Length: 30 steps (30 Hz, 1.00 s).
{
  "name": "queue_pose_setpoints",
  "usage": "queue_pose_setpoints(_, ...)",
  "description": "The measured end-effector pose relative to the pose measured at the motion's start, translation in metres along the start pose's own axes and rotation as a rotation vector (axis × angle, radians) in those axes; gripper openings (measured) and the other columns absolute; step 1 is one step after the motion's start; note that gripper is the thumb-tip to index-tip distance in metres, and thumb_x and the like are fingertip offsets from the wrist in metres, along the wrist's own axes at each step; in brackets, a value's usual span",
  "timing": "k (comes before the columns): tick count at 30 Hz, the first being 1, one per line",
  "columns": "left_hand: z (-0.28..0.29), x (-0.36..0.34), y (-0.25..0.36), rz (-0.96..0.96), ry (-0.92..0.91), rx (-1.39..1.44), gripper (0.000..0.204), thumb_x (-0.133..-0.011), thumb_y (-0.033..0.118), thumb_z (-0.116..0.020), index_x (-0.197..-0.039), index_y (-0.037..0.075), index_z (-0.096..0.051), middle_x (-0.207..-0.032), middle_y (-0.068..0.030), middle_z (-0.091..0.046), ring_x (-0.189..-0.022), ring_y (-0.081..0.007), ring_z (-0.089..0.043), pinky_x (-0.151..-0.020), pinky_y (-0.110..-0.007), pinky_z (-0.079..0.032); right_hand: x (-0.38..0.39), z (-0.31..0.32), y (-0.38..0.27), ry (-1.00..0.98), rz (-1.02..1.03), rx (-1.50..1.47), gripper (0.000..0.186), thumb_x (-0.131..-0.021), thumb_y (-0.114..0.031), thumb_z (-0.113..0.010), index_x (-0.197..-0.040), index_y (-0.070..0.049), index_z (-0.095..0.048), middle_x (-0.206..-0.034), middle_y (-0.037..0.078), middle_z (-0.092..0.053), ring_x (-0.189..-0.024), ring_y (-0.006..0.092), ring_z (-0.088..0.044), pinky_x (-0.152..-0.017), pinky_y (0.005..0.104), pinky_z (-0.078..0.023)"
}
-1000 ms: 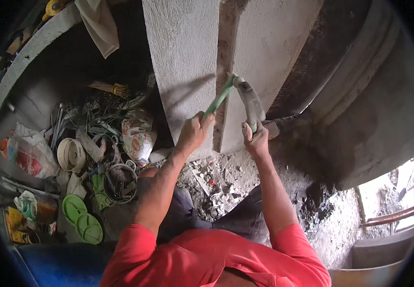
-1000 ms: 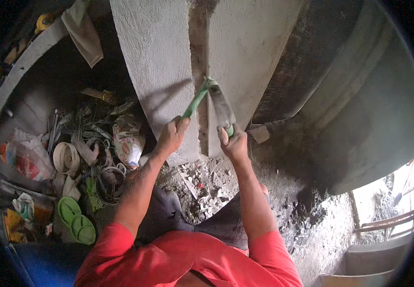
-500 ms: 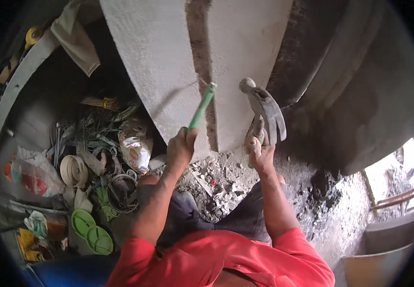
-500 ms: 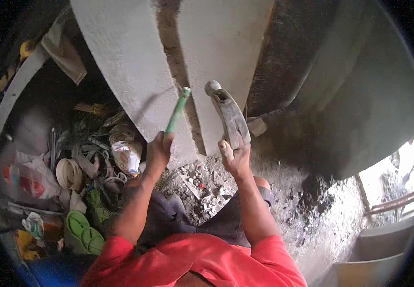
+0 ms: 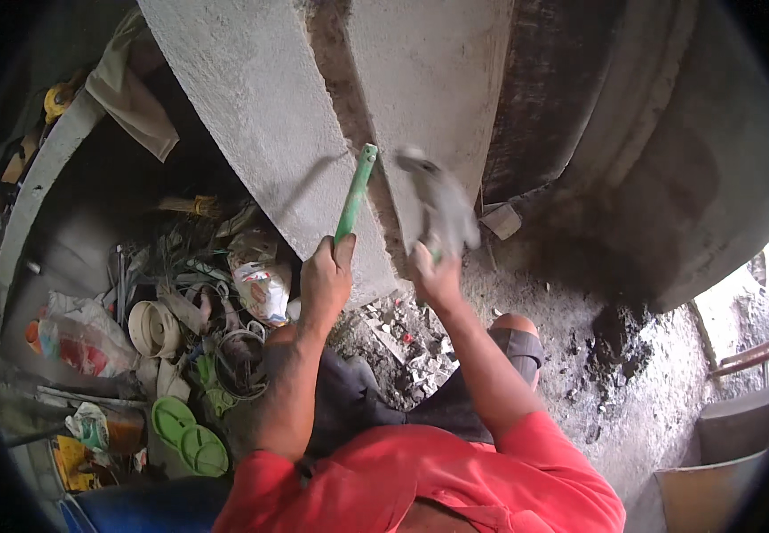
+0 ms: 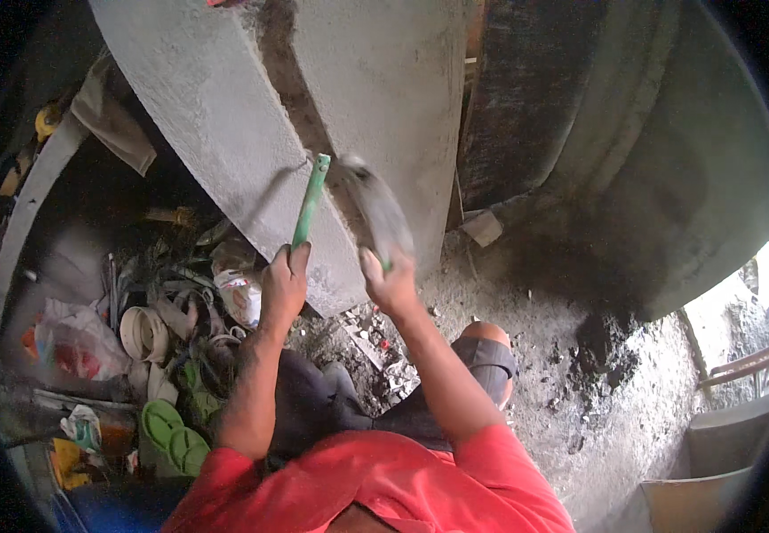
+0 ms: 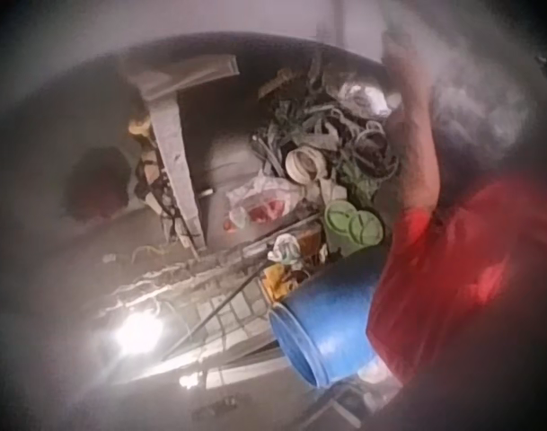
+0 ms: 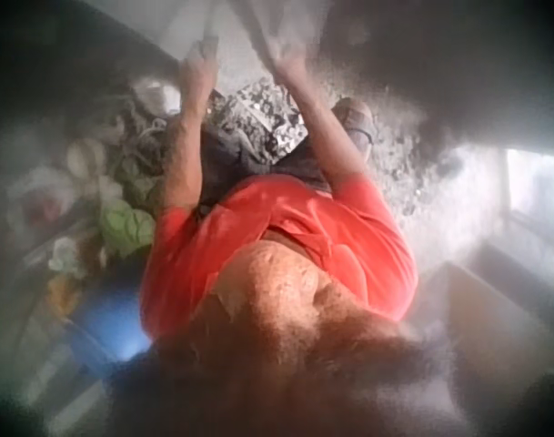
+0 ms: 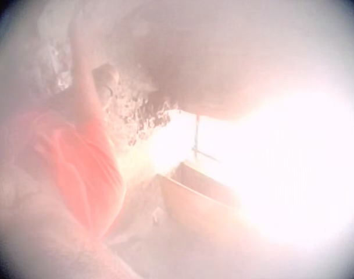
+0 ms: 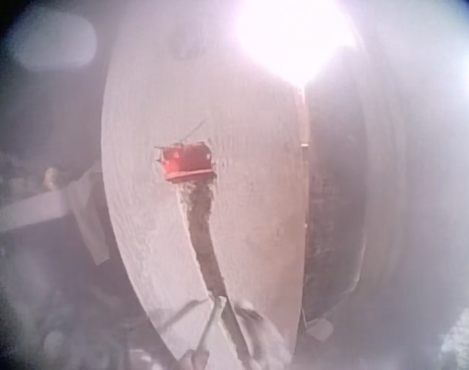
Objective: Using a hammer and chisel to carve a vertical channel into a concrete or plastered wall.
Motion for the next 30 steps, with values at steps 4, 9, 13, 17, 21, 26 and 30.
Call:
queue_pose_setpoints(4,-0.001,-0.001,-0.009,-0.021,0.002,0.079,0.045,-0.102,0.042,-0.050,-0.090,0.000,-0.060,-0.073,-0.0286,-0.062,-0.078,-0.0516,-0.061,-0.063,-0.056,-0.047,0.006,-0.012,0.016,-0.271,-0.461,0.184,0.054,-0.094,-0.050,-0.060,-0.107,0.003,-0.064,-0.077,0.019,-0.067,-0.071,0.0250,-0.061,-0.069,0.0411,-0.051)
queue_pose_setpoints(9,0.007,-0.006,-0.021,-0.052,-0.043,0.025,0.043,-0.101,0.042,-0.053,-0.089,0.001,-0.059,-0.074,-0.0283,-0.062,-0.076,-0.0499,-0.062,-0.061,-0.055,-0.046,0.033,0.006,-0.024,-0.185,-0.363,-0.005,0.049,-0.097,-0.046,-0.055,-0.101,0.001,-0.065,-0.065,0.012,-0.056,-0.063,0.0272,-0.056,-0.065,0.0415,-0.049)
queue_pose_setpoints(13,0.003,-0.008,-0.024,0.011,-0.037,0.062,0.044,-0.102,0.042,-0.050,-0.089,0.002,-0.059,-0.071,-0.0277,-0.061,-0.075,-0.0492,-0.062,-0.059,-0.053,-0.046,0.022,0.006,-0.013,-0.138,0.162,-0.114,0.048,-0.098,-0.051,-0.057,-0.082,-0.006,-0.051,-0.061,0.000,-0.047,-0.053,0.0129,-0.046,-0.049,0.0290,-0.038)
queue_pose_setpoints(17,0.002,-0.010,-0.025,-0.028,-0.038,0.083,0.047,-0.102,0.044,-0.051,-0.088,0.000,-0.058,-0.069,-0.0277,-0.060,-0.073,-0.0501,-0.061,-0.059,-0.051,-0.046,-0.007,-0.018,-0.010,-0.191,-0.134,0.067,0.026,-0.096,-0.028,-0.060,-0.087,-0.004,-0.061,-0.069,0.005,-0.054,-0.060,0.0163,-0.048,-0.055,0.0341,-0.042)
queue_pose_setpoints(21,0.008,-0.011,-0.039,-0.072,-0.042,0.057,0.045,-0.102,0.042,-0.051,-0.087,0.000,-0.057,-0.071,-0.0279,-0.060,-0.073,-0.0509,-0.061,-0.059,-0.052,-0.046,-0.003,-0.001,-0.051,-0.241,-0.165,0.150,0.029,-0.087,-0.027,-0.072,-0.101,-0.002,-0.065,-0.073,0.016,-0.064,-0.064,0.0290,-0.065,-0.062,0.0359,-0.050)
queue_pose_setpoints(26,0.005,-0.015,-0.042,-0.133,-0.005,0.123,0.041,-0.102,0.038,-0.052,-0.087,0.000,-0.056,-0.072,-0.0286,-0.060,-0.076,-0.0509,-0.061,-0.059,-0.053,-0.045,0.026,-0.010,0.010,-0.011,0.123,0.184,0.033,-0.085,-0.028,-0.075,-0.102,0.000,-0.067,-0.072,0.019,-0.065,-0.063,0.0330,-0.067,-0.059,0.0377,-0.051)
queue_pose_setpoints(30,-0.003,-0.018,-0.054,-0.137,-0.007,0.183,0.046,-0.101,0.043,-0.053,-0.089,-0.001,-0.056,-0.071,-0.0279,-0.058,-0.077,-0.0517,-0.060,-0.059,-0.052,-0.044,-0.009,-0.012,-0.028,-0.215,-0.099,0.266,0.044,-0.091,-0.040,-0.067,-0.106,0.002,-0.065,-0.072,0.025,-0.063,-0.067,0.0404,-0.068,-0.061,0.0415,-0.051)
Point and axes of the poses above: each hand's wrist, its own x-axis away from the middle knuckle, its own z-axis out of the back of the hand, y = z × x, the point moved 2 cm from there along -x, towards the middle knuckle
